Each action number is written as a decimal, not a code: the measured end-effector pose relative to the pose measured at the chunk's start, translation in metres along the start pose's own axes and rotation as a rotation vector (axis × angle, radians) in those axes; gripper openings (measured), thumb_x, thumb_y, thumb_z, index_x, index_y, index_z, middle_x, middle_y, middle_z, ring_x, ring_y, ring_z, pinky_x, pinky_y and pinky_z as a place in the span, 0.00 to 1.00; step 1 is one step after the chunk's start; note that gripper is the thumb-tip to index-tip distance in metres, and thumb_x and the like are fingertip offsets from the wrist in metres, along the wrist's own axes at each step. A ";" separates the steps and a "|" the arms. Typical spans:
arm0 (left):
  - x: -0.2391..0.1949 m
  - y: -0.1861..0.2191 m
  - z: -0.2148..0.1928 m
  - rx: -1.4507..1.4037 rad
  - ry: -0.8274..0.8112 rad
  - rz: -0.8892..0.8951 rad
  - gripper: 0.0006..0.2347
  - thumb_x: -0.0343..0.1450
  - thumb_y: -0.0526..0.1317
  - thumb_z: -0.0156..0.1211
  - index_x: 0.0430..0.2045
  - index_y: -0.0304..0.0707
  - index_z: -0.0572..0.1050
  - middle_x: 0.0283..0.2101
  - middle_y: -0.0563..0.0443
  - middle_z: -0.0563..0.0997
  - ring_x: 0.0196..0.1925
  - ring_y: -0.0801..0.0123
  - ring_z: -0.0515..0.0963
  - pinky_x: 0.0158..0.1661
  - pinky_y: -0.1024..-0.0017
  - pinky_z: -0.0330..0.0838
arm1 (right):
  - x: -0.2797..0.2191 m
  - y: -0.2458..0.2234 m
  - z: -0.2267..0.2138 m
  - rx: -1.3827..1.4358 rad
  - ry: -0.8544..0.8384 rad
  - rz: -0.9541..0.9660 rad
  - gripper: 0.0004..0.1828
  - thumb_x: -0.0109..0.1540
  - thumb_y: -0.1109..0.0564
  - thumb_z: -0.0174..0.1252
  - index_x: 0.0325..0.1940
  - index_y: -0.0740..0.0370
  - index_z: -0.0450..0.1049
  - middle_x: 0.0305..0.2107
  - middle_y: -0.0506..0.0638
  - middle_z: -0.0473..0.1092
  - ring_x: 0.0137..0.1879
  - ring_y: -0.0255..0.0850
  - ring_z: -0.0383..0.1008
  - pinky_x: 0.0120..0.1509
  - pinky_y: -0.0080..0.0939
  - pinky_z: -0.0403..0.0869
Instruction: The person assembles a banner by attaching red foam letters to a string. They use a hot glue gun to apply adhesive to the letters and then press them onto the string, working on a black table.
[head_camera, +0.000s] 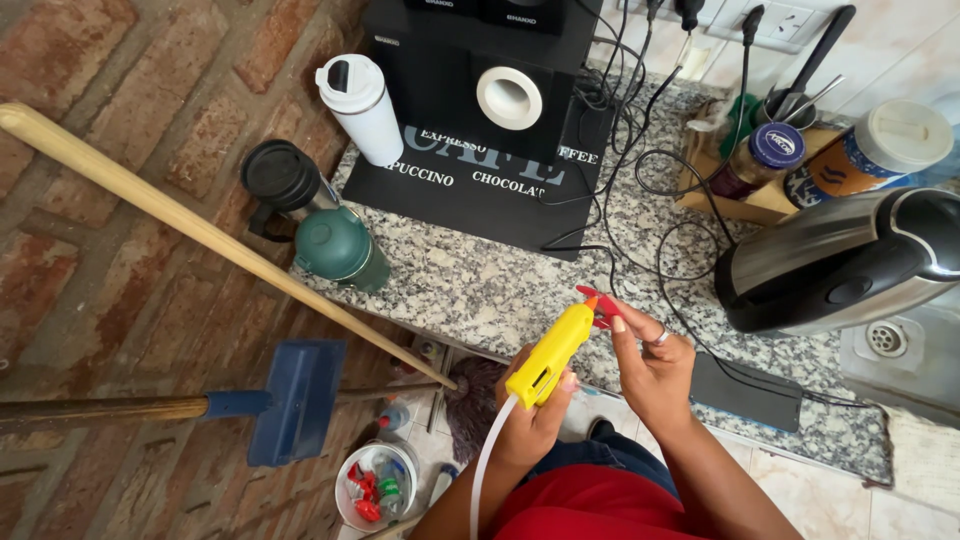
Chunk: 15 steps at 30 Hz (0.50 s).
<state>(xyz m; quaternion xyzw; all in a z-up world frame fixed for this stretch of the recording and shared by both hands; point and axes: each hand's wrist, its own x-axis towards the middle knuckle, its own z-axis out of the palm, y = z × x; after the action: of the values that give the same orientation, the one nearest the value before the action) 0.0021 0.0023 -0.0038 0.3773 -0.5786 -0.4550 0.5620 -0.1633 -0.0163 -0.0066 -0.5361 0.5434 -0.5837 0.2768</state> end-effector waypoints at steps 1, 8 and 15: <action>0.000 0.001 -0.001 0.001 -0.004 -0.015 0.07 0.75 0.38 0.56 0.35 0.31 0.74 0.32 0.45 0.77 0.32 0.60 0.82 0.36 0.69 0.78 | 0.000 -0.002 0.001 0.006 0.000 -0.003 0.14 0.69 0.59 0.56 0.57 0.65 0.78 0.48 0.54 0.79 0.51 0.34 0.78 0.53 0.34 0.78; -0.004 -0.004 -0.001 -0.027 0.029 -0.079 0.07 0.74 0.38 0.58 0.35 0.32 0.75 0.31 0.46 0.79 0.32 0.64 0.83 0.35 0.71 0.79 | 0.000 -0.004 0.002 0.064 -0.008 -0.020 0.14 0.69 0.60 0.56 0.57 0.66 0.77 0.49 0.57 0.78 0.55 0.40 0.80 0.61 0.38 0.80; -0.003 -0.004 -0.005 0.007 0.038 -0.093 0.06 0.74 0.38 0.59 0.34 0.33 0.74 0.30 0.47 0.79 0.32 0.63 0.84 0.35 0.70 0.78 | 0.002 -0.015 0.004 0.144 -0.046 -0.014 0.15 0.70 0.60 0.53 0.59 0.68 0.75 0.48 0.57 0.78 0.56 0.42 0.80 0.63 0.41 0.82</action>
<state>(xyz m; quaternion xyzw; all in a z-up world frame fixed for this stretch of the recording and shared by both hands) 0.0070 0.0031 -0.0083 0.4143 -0.5511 -0.4714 0.5500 -0.1560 -0.0163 0.0071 -0.5318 0.4899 -0.6108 0.3227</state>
